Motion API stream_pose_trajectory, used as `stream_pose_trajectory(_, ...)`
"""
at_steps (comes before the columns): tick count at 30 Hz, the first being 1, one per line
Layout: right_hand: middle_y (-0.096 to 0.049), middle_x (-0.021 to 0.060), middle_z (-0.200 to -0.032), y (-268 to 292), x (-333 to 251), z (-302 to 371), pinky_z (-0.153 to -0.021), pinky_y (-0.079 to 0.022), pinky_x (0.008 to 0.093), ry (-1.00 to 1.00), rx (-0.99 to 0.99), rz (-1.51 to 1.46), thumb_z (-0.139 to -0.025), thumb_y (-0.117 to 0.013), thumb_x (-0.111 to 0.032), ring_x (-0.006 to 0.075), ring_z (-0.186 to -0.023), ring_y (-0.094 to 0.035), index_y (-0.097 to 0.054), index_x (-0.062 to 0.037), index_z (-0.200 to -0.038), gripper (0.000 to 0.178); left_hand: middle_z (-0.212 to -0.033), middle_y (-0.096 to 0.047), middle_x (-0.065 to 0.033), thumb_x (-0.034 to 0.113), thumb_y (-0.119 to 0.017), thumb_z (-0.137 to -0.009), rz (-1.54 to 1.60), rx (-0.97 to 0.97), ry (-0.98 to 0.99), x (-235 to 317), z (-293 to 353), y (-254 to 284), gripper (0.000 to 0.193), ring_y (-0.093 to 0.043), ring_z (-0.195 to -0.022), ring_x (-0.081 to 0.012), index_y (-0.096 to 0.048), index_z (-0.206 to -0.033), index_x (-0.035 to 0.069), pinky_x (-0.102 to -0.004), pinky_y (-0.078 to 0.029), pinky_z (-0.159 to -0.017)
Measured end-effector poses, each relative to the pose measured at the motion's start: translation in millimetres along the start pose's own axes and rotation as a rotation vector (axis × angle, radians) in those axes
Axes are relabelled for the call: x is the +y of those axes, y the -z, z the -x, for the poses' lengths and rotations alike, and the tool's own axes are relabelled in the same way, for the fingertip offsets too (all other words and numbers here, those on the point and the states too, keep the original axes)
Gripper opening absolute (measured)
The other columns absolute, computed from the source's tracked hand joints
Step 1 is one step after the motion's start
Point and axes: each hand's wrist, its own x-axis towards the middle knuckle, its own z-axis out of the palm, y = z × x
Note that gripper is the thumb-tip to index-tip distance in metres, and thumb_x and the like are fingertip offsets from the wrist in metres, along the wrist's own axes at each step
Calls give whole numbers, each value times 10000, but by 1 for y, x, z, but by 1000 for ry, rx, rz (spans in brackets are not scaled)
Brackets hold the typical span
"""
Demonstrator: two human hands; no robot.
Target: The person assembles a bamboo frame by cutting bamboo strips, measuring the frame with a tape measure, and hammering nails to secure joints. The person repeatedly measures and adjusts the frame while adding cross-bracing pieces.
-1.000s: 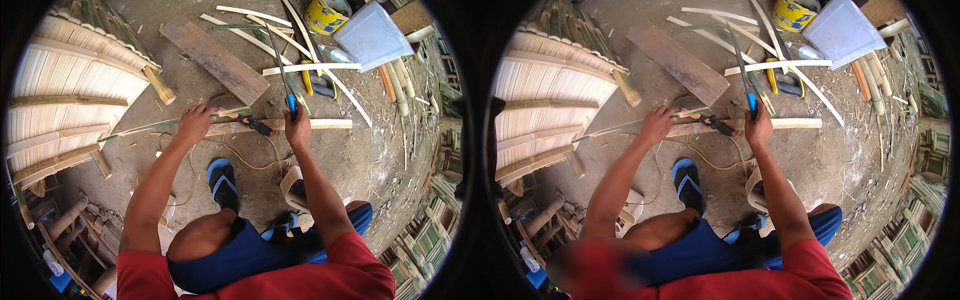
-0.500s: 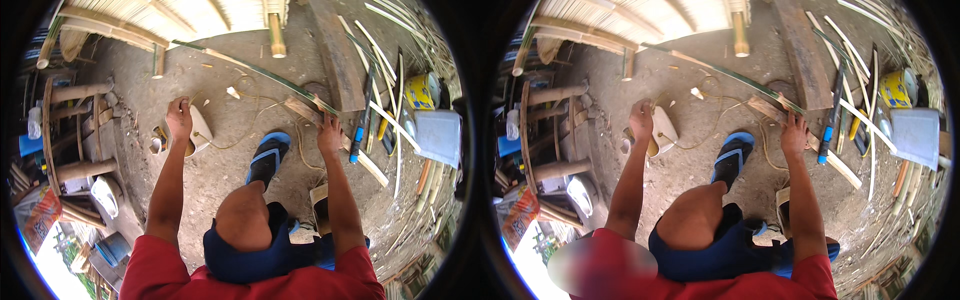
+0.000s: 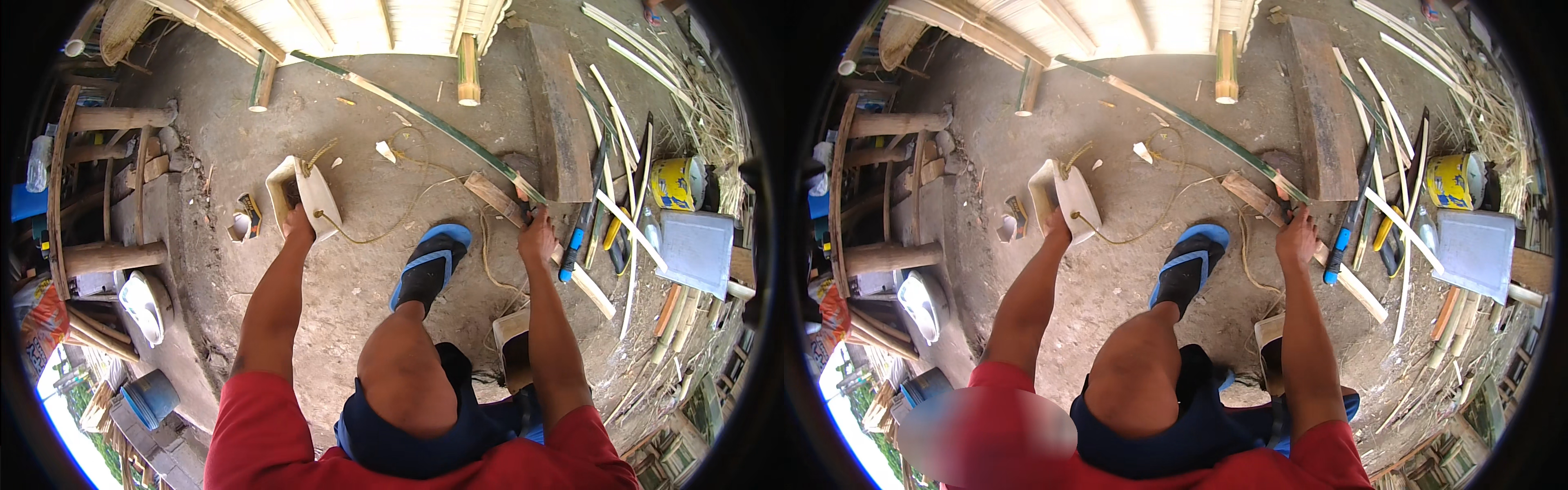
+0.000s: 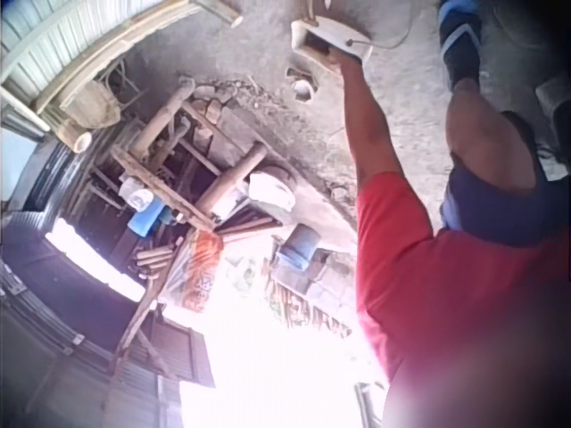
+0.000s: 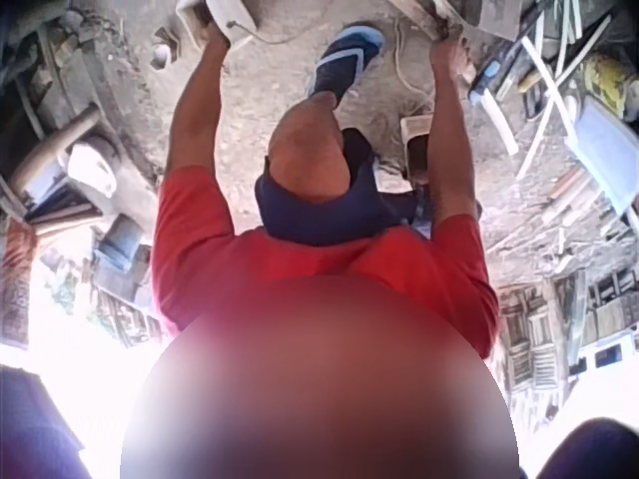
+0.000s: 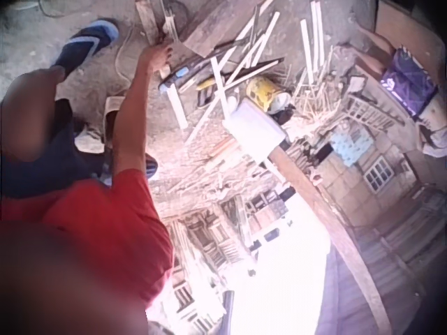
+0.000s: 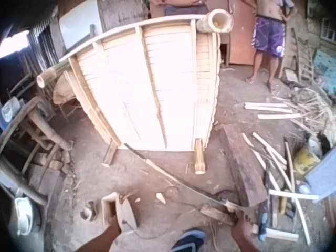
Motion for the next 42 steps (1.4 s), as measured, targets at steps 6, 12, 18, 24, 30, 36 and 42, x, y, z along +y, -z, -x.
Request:
stream_pose_trajectory(6,-698,186,-987,2,-10,27,-794,-523,506,103,-220,-349,-797,-686,-194,428,-912,-671,-565,-58,-1109,361,-1095,-713,-237,265,-607,-948,178,220,-74,6,35,39,254,-711,-986,-396,-616,-1064,38,-491,-555,-840)
stream_pose_trajectory(12,-710,152,-919,10,-17,47,-765,-532,453,215,-299,-367,-746,-703,-207,371,-878,-696,-591,-46,-1031,346,-985,-711,-146,99,-621,-962,1000,709,-94,77,107,145,183,-727,-847,-222,-604,-1092,-30,-355,-562,-722)
stream_pose_trajectory(18,-689,190,-918,10,-20,40,-746,-521,496,330,-522,-177,-749,-719,-216,408,-875,-677,-596,-45,-841,229,-969,-686,-73,46,-666,-926,1659,110,-90,204,82,98,238,-675,-843,-151,-647,-1143,-47,-260,-532,-736)
stream_pose_trajectory(24,-652,201,-881,13,-11,46,-727,-518,478,499,-527,-218,-726,-731,-215,414,-852,-665,-566,-29,-803,260,-930,-695,-27,113,-692,-918,1382,105,-36,292,24,47,148,-626,-813,-135,-699,-1061,75,-311,-515,-715)
stream_pose_trajectory(30,-656,174,-844,67,-16,38,-726,-512,472,384,-837,-295,-718,-737,-224,395,-849,-661,-604,-54,-812,235,-928,-647,-30,84,-614,-963,1807,206,350,320,25,68,100,-601,-776,-153,-633,-1057,111,-295,-501,-686)
stream_pose_trajectory(36,-681,165,-871,196,-28,56,-723,-510,490,623,-480,-139,-743,-703,-122,404,-859,-664,-648,-82,-900,172,-961,-557,-5,43,-499,-991,2026,471,413,302,107,136,205,-529,-727,-128,-475,-1142,179,-261,-398,-592)
stream_pose_trajectory(42,-690,179,-836,375,-41,109,-719,-521,477,486,-684,-15,-755,-718,-181,407,-838,-673,-636,-62,-876,189,-1114,-587,-98,190,-513,-1019,1825,886,749,210,206,300,196,-576,-912,-242,-504,-1204,125,-386,-492,-735)
